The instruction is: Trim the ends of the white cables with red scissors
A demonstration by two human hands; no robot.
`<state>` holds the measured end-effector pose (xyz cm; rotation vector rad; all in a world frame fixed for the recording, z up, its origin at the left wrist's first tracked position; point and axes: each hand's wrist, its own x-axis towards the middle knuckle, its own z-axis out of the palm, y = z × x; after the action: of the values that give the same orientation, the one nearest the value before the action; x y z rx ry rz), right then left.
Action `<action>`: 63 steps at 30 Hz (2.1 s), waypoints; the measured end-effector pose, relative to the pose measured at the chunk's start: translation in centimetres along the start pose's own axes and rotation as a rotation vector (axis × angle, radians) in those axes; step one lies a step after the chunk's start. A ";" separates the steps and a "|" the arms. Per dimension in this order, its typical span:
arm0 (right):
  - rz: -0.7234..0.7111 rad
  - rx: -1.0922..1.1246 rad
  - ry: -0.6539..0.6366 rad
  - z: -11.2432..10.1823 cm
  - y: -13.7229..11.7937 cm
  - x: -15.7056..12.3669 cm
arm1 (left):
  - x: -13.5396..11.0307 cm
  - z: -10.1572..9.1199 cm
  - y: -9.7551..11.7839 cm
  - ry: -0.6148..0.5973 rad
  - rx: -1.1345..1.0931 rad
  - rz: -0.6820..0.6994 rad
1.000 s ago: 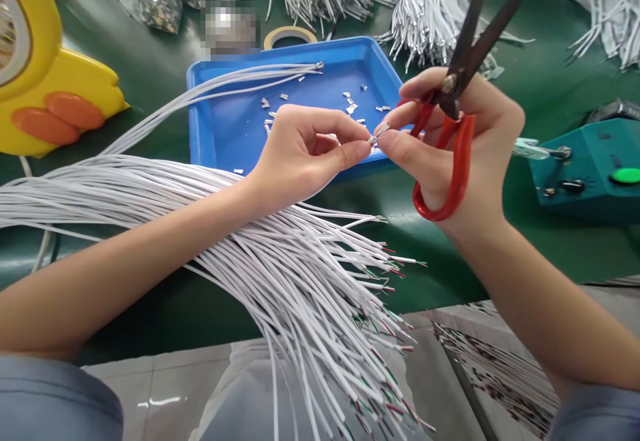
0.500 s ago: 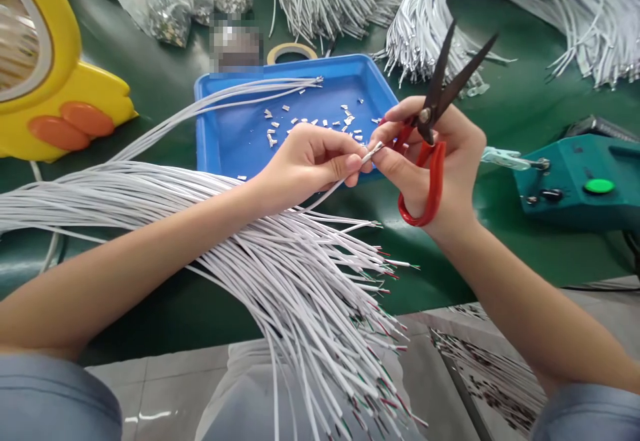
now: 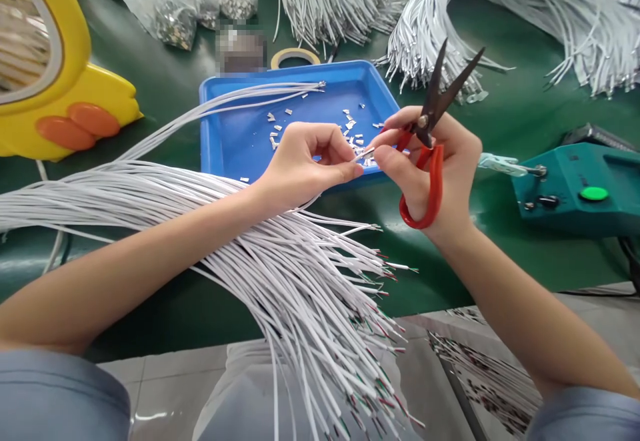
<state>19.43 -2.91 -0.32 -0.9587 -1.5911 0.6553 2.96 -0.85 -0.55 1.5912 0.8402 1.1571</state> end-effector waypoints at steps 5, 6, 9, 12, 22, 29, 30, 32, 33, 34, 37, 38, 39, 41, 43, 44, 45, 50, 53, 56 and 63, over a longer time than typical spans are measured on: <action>-0.007 0.002 -0.009 0.0 0.3 -0.2 | 0.1 -0.1 -0.2 -0.006 0.020 0.012; -0.004 0.010 -0.009 -0.1 0.4 -0.2 | 0.1 -0.2 -0.3 -0.017 0.024 0.011; -0.006 0.056 -0.016 -0.3 0.7 0.1 | 0.0 -0.3 -0.3 -0.053 0.009 0.005; 0.013 0.160 -0.065 -0.5 0.9 0.4 | 0.0 -0.4 -0.1 -0.090 -0.024 0.001; 0.062 0.024 0.023 -0.6 1.2 0.6 | -0.2 -0.3 0.2 -0.185 -0.096 0.011; 0.120 -0.030 0.123 -0.6 2.1 0.7 | -0.1 -0.2 0.2 -0.071 -0.047 0.038; 0.121 -0.036 0.131 -0.6 2.1 0.7 | -0.1 -0.2 0.1 -0.061 -0.041 0.045; 0.110 -0.021 0.147 -0.6 1.9 0.6 | -0.1 -0.2 0.0 -0.035 -0.034 0.061; 0.102 0.005 0.146 -0.6 1.7 0.6 | 0.0 -0.2 0.0 -0.025 -0.029 0.065; 0.095 0.038 0.140 -0.6 1.4 0.6 | 0.0 -0.2 -0.1 -0.016 -0.026 0.063; 0.127 0.142 0.062 -0.6 0.6 0.4 | 0.0 -0.2 -0.2 0.016 -0.027 0.061; 0.160 0.167 0.027 -0.6 0.4 0.3 | 0.0 -0.2 -0.3 0.025 -0.024 0.066; 0.199 0.190 -0.005 -0.5 0.2 0.2 | 0.0 -0.2 -0.4 0.031 -0.016 0.077; 0.275 0.256 -0.064 -0.4 0.1 0.0 | 0.1 -0.2 -0.5 0.028 0.012 0.098; 0.339 0.331 -0.104 -0.2 0.1 -0.1 | 0.1 -0.2 -0.6 0.021 0.036 0.117; 0.367 0.361 -0.120 -0.1 0.2 -0.1 | 0.1 -0.2 -0.6 0.017 0.041 0.123; 0.388 0.385 -0.129 -0.1 0.2 -0.1 | 0.1 -0.2 -0.7 0.011 0.042 0.127; 0.442 0.451 -0.164 0.0 0.4 0.0 | 0.1 -0.3 -0.8 -0.013 0.059 0.150; 0.462 0.481 -0.186 0.0 0.7 0.0 | 0.1 -0.3 -0.9 -0.001 0.073 0.163; 0.500 0.505 -0.196 -0.1 0.8 0.1 | 0.1 -0.3 -0.9 0.006 0.092 0.174; 0.554 0.540 -0.218 -0.2 0.8 0.0 | 0.1 -0.3 -0.8 0.005 0.090 0.151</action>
<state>19.77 -2.52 -0.94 -0.9312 -1.2155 1.5302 2.72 -0.43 -1.22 1.7507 0.7962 1.2442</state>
